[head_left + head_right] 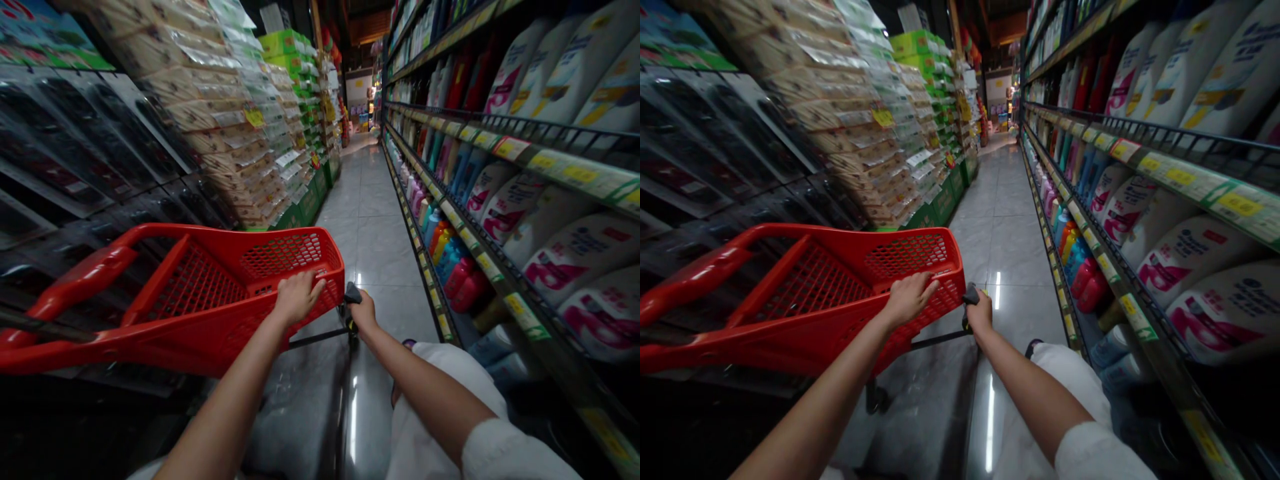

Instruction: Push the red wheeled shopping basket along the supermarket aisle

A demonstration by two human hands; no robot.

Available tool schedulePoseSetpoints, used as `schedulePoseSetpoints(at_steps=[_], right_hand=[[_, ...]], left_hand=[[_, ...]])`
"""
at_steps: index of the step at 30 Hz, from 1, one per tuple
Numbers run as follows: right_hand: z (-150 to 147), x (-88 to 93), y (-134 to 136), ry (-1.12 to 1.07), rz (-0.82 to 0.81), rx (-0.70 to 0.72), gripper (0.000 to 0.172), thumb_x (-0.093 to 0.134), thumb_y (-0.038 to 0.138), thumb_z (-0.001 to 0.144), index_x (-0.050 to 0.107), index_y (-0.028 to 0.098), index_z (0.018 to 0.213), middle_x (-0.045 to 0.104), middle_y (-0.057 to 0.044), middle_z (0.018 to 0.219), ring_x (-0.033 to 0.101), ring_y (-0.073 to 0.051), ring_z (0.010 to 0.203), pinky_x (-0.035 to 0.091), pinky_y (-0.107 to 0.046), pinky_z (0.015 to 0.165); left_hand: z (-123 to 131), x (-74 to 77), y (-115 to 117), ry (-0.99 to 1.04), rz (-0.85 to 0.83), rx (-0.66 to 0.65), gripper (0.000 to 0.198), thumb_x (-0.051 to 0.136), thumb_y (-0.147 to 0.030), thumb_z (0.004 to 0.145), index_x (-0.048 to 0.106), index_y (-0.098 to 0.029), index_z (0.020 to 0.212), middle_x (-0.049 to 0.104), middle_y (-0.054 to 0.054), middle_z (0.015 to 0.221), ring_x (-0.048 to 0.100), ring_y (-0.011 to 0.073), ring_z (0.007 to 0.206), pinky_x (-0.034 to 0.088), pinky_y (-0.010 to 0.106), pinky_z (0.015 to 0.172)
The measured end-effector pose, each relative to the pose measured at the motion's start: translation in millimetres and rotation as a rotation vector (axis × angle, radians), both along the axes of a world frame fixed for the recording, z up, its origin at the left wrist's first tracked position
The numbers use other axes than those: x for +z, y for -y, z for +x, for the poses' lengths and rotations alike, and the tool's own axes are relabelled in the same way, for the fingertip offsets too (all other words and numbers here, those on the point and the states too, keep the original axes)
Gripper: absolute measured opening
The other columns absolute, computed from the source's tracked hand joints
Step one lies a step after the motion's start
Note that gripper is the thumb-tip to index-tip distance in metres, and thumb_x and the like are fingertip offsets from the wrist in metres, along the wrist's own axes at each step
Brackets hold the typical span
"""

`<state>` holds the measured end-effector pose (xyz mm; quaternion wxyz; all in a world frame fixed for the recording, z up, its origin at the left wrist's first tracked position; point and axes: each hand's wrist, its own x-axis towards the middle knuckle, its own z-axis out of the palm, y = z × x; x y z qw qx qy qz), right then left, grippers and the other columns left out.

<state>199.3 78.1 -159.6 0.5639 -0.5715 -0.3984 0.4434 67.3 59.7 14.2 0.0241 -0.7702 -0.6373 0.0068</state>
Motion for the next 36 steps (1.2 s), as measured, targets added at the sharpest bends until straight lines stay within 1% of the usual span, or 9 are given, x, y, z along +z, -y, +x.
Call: schedulePoseSetpoints(at_steps=[2, 4, 6, 9, 12, 17, 22, 30, 36], right_hand=[[-3, -4.3, -6, -0.185, -0.122, 0.011, 0.035, 0.053, 0.017, 0.058, 0.066, 0.014, 0.091, 0.064, -0.001, 0.073, 0.062, -0.019, 0.068, 0.050, -0.029, 0.064], [-6, 0.4, -12, -0.276, -0.117, 0.036, 0.033, 0.056, 0.020, 0.058, 0.064, 0.015, 0.090, 0.066, 0.000, 0.072, 0.062, -0.018, 0.066, 0.050, -0.029, 0.063], [-7, 11.7, -15, -0.297, 0.003, 0.043, 0.039, 0.057, 0.021, 0.059, 0.064, 0.017, 0.097, 0.069, -0.001, 0.084, 0.064, -0.019, 0.077, 0.051, -0.031, 0.071], [-3, 24.3, -18, -0.233, 0.228, 0.033, 0.046, 0.060, 0.024, 0.062, 0.063, 0.019, 0.108, 0.068, -0.005, 0.106, 0.061, -0.020, 0.098, 0.048, -0.034, 0.088], [-2, 16.8, -15, -0.216, 0.252, 0.046, 0.046, 0.060, 0.024, 0.061, 0.064, 0.019, 0.106, 0.067, -0.005, 0.107, 0.060, -0.020, 0.101, 0.046, -0.033, 0.090], [-8, 6.1, -19, -0.268, -0.075, 0.106, 0.034, 0.057, 0.021, 0.054, 0.064, 0.017, 0.087, 0.067, 0.003, 0.073, 0.062, -0.018, 0.070, 0.049, -0.029, 0.067], [10, 37.0, -43, -0.332, 0.147, 0.080, 0.033, 0.060, 0.022, 0.057, 0.064, 0.018, 0.089, 0.069, 0.000, 0.084, 0.063, -0.018, 0.077, 0.049, -0.029, 0.073], [3, 6.5, -40, -0.220, -0.031, 0.111, 0.021, 0.056, 0.020, 0.052, 0.062, 0.020, 0.072, 0.063, 0.007, 0.060, 0.058, -0.015, 0.060, 0.047, -0.026, 0.060], [12, 32.8, -52, -0.298, 0.233, 0.064, 0.033, 0.058, 0.024, 0.059, 0.063, 0.018, 0.091, 0.068, 0.000, 0.088, 0.062, -0.017, 0.080, 0.049, -0.029, 0.077]], left_hand=[[-23, 8.0, 6, -0.025, -0.022, -0.083, 0.053, 0.030, -0.049, 0.094, 0.042, -0.021, 0.137, 0.059, 0.011, 0.126, 0.055, 0.0251, 0.115, 0.041, 0.036, 0.091], [-51, 17.8, 11, -0.080, -0.045, -0.042, 0.055, 0.030, -0.050, 0.093, 0.040, -0.021, 0.139, 0.057, 0.011, 0.131, 0.054, 0.0258, 0.118, 0.040, 0.035, 0.094], [-77, 26.1, 15, -0.105, -0.115, 0.008, 0.056, 0.029, -0.053, 0.092, 0.045, -0.022, 0.136, 0.057, 0.011, 0.132, 0.055, 0.0249, 0.118, 0.040, 0.032, 0.094], [-97, 30.1, 14, -0.174, -0.214, 0.063, 0.054, 0.024, -0.056, 0.092, 0.060, -0.026, 0.119, 0.069, 0.009, 0.111, 0.064, 0.0264, 0.101, 0.045, 0.032, 0.083], [-93, 27.3, 7, -0.177, -0.191, 0.053, 0.052, 0.025, -0.056, 0.091, 0.066, -0.027, 0.104, 0.072, 0.008, 0.098, 0.066, 0.0260, 0.091, 0.045, 0.031, 0.076], [-78, 25.5, 3, -0.169, -0.160, 0.082, 0.050, 0.024, -0.055, 0.091, 0.066, -0.027, 0.094, 0.072, 0.008, 0.091, 0.066, 0.0244, 0.087, 0.044, 0.030, 0.074], [-73, 23.3, 5, -0.197, -0.134, 0.080, 0.056, 0.019, -0.055, 0.092, 0.066, -0.025, 0.093, 0.071, 0.012, 0.095, 0.066, 0.0281, 0.088, 0.044, 0.034, 0.073], [-53, 21.0, 11, -0.164, -0.107, 0.126, 0.055, 0.020, -0.055, 0.093, 0.065, -0.024, 0.094, 0.071, 0.010, 0.093, 0.066, 0.0243, 0.088, 0.044, 0.032, 0.075], [-46, 18.6, 22, -0.200, -0.084, 0.101, 0.060, 0.012, -0.053, 0.094, 0.064, -0.022, 0.095, 0.071, 0.013, 0.091, 0.066, 0.0271, 0.084, 0.045, 0.035, 0.072]])
